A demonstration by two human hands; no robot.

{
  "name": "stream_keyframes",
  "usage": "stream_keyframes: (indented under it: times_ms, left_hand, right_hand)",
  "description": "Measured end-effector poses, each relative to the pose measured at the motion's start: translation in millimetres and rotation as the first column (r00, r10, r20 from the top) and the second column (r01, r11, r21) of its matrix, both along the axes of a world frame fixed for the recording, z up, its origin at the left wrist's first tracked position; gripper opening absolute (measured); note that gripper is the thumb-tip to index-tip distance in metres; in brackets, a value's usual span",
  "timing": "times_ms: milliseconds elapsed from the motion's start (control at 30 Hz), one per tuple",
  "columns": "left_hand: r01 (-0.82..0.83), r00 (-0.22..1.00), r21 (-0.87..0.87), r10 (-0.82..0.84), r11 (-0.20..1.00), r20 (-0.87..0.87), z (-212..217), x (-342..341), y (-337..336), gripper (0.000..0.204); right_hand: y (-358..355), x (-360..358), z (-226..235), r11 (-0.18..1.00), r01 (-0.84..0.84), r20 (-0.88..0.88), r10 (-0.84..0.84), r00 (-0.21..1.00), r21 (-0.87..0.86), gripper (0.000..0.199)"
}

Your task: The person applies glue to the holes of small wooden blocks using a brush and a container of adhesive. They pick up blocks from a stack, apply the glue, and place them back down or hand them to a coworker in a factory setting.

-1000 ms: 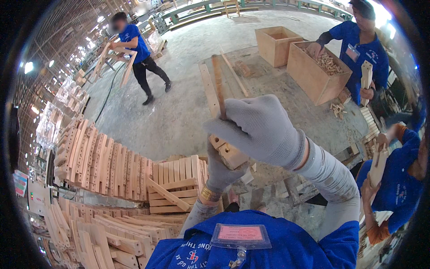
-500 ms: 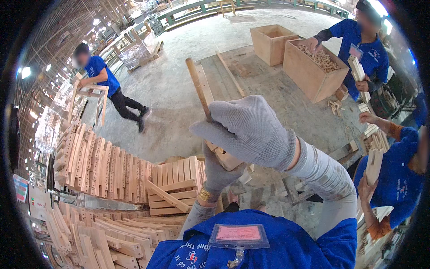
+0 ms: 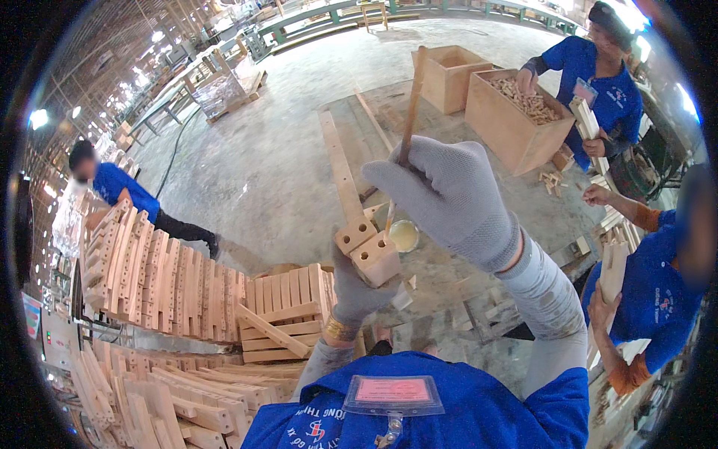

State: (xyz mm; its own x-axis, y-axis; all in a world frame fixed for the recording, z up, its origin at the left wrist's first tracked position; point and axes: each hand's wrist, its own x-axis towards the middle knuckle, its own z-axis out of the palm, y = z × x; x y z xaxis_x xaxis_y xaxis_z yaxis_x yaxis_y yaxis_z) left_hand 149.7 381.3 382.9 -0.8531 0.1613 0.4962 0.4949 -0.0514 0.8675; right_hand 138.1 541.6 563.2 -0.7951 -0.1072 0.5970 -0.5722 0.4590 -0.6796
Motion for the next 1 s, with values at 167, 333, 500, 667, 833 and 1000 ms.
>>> stream_keyframes:
  times_ms: [167, 333, 500, 667, 833, 1000]
  left_hand:
    - [-0.041, 0.998, -0.024, 0.039, 0.999, -0.057, -13.1, -4.0, -1.8, 0.113]
    - [-0.036, 0.999, -0.022, 0.036, 0.999, -0.017, -12.3, -3.1, -2.9, 0.114]
    - [-0.008, 1.000, 0.013, 0.008, 1.000, -0.019, -8.9, -2.4, -1.3, 0.114]
    - [-0.009, 1.000, 0.032, 0.009, 0.999, 0.003, -12.5, -3.5, -1.1, 0.114]
    - [-0.062, 0.996, -0.024, 0.060, 0.998, -0.062, -11.8, -4.8, 0.6, 0.113]
    - [-0.111, 0.991, -0.054, 0.106, 0.992, -0.084, -12.1, -1.4, -4.0, 0.113]
  right_hand:
    - [-2.2, -3.5, -6.7, 0.991, -0.061, -0.061, 0.068, 0.996, 0.115, 0.026]
    - [-9.5, -7.2, -5.8, 0.960, -0.152, -0.093, 0.178, 0.980, 0.235, 0.028]
    - [-7.4, -6.0, -2.3, 0.961, -0.106, -0.076, 0.129, 0.989, 0.255, 0.030]
    - [-7.8, -7.1, -0.7, 0.977, -0.097, -0.019, 0.103, 0.995, 0.189, 0.031]
    - [-2.2, -0.1, 4.6, 0.982, -0.045, -0.021, 0.050, 0.999, 0.182, 0.026]
    - [15.6, 12.9, -4.4, 0.924, 0.095, 0.105, -0.061, 0.993, -0.369, 0.020]
